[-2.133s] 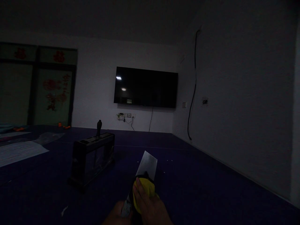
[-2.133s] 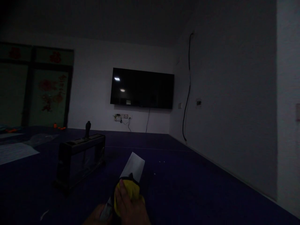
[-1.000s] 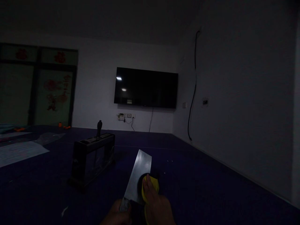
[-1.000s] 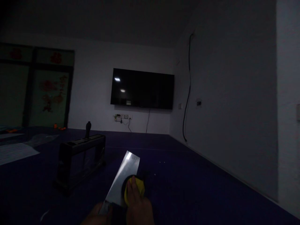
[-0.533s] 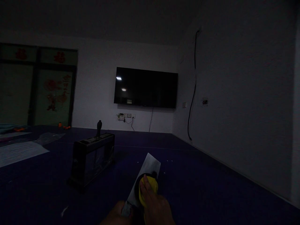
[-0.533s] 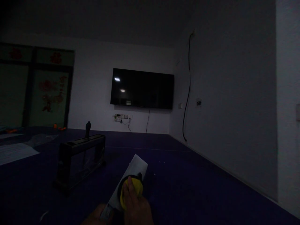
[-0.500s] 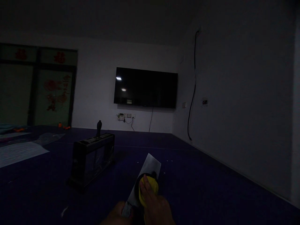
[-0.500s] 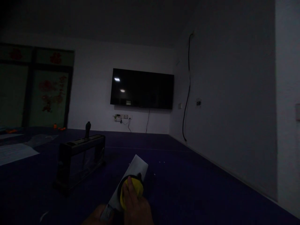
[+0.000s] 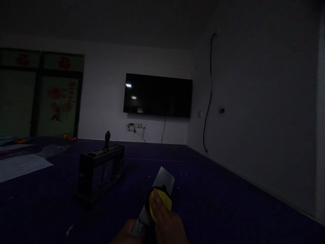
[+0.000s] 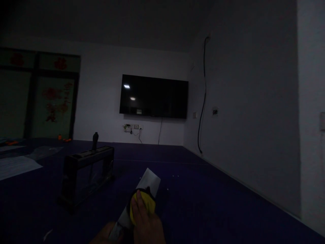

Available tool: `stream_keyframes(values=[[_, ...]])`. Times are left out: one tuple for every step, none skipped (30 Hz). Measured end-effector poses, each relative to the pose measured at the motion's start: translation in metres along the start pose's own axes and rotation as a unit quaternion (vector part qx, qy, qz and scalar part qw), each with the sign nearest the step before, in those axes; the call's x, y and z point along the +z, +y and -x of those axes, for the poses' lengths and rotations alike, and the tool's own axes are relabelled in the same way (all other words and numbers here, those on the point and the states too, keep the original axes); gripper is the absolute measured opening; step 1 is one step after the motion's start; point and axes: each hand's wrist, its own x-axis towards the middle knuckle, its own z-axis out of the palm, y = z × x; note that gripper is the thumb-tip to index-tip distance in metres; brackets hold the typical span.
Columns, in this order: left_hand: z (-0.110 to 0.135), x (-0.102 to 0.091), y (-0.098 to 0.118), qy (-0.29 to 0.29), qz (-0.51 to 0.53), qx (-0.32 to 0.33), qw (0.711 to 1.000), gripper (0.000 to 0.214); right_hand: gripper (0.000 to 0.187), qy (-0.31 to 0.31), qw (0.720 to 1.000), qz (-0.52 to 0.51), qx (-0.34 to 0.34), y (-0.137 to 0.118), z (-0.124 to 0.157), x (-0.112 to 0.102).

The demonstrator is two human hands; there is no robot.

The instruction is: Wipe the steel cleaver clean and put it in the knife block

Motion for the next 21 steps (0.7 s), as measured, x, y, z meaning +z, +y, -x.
stream_keyframes(values=[[0.002,-0.002,0.002,-0.008,0.017,0.006,1.000,0.018,0.080,-0.003,1.000,-0.001,-0.002,0.000,0.000,0.000],[0.003,-0.003,0.004,-0.007,0.028,0.009,1.000,0.019,0.079,-0.009,1.000,-0.003,-0.001,0.001,0.000,0.000],[0.005,-0.005,0.005,-0.004,0.033,0.009,0.999,0.019,0.079,-0.016,1.000,-0.005,0.003,0.001,0.000,-0.001],[0.006,-0.007,0.005,-0.002,0.038,0.007,0.999,0.020,0.079,-0.022,1.000,-0.006,0.010,0.001,0.000,-0.001],[0.007,-0.009,0.005,-0.004,0.045,0.004,0.999,0.020,0.078,-0.028,0.999,-0.007,0.018,0.001,0.000,-0.001],[0.007,-0.011,0.005,-0.006,0.053,0.000,0.999,0.021,0.077,-0.033,0.999,-0.010,0.024,0.001,0.001,-0.001],[0.007,-0.012,0.004,-0.008,0.062,-0.005,0.998,0.021,0.077,-0.036,0.999,-0.014,0.032,0.001,0.001,0.000],[0.006,-0.014,0.003,-0.011,0.072,-0.010,0.997,0.022,0.077,-0.040,0.998,-0.019,0.041,0.001,0.001,0.000],[0.006,-0.015,0.002,-0.017,0.080,-0.014,0.997,0.022,0.077,-0.047,0.997,-0.025,0.053,0.001,0.001,0.000],[0.005,-0.016,0.001,-0.025,0.088,-0.017,0.996,0.023,0.078,-0.056,0.996,-0.031,0.066,0.001,0.001,0.001],[0.004,-0.016,0.001,-0.033,0.095,-0.020,0.995,0.023,0.078,-0.065,0.994,-0.035,0.079,0.001,0.001,0.000],[0.003,-0.016,0.001,-0.042,0.099,-0.021,0.994,0.023,0.077,-0.075,0.992,-0.040,0.091,0.001,0.000,0.000],[0.002,-0.015,0.002,-0.052,0.099,-0.020,0.994,0.022,0.076,-0.085,0.990,-0.046,0.103,0.001,-0.001,-0.002],[0.001,-0.015,0.002,-0.061,0.097,-0.016,0.993,0.021,0.075,-0.093,0.988,-0.053,0.115,0.001,-0.002,-0.003],[0.000,-0.014,0.003,-0.069,0.093,-0.008,0.993,0.019,0.073,-0.100,0.985,-0.063,0.128,0.001,-0.003,-0.005],[-0.001,-0.013,0.004,-0.078,0.089,0.002,0.993,0.017,0.073,-0.105,0.982,-0.073,0.141,0.001,-0.004,-0.007],[-0.001,-0.012,0.004,-0.090,0.089,0.012,0.992,0.015,0.073,-0.109,0.979,-0.081,0.154,0.001,-0.005,-0.009],[-0.002,-0.011,0.005,-0.102,0.089,0.020,0.991,0.014,0.073,-0.111,0.976,-0.089,0.166,0.001,-0.005,-0.011],[-0.002,-0.011,0.004,-0.106,0.091,0.024,0.990,0.013,0.072,-0.111,0.974,-0.096,0.173,0.000,-0.005,-0.013],[-0.002,-0.011,0.004,-0.103,0.091,0.023,0.990,0.011,0.071,-0.109,0.973,-0.103,0.176,0.000,-0.005,-0.013],[-0.002,-0.011,0.003,-0.095,0.089,0.019,0.991,0.011,0.071,-0.106,0.972,-0.109,0.178,0.000,-0.005,-0.013]])
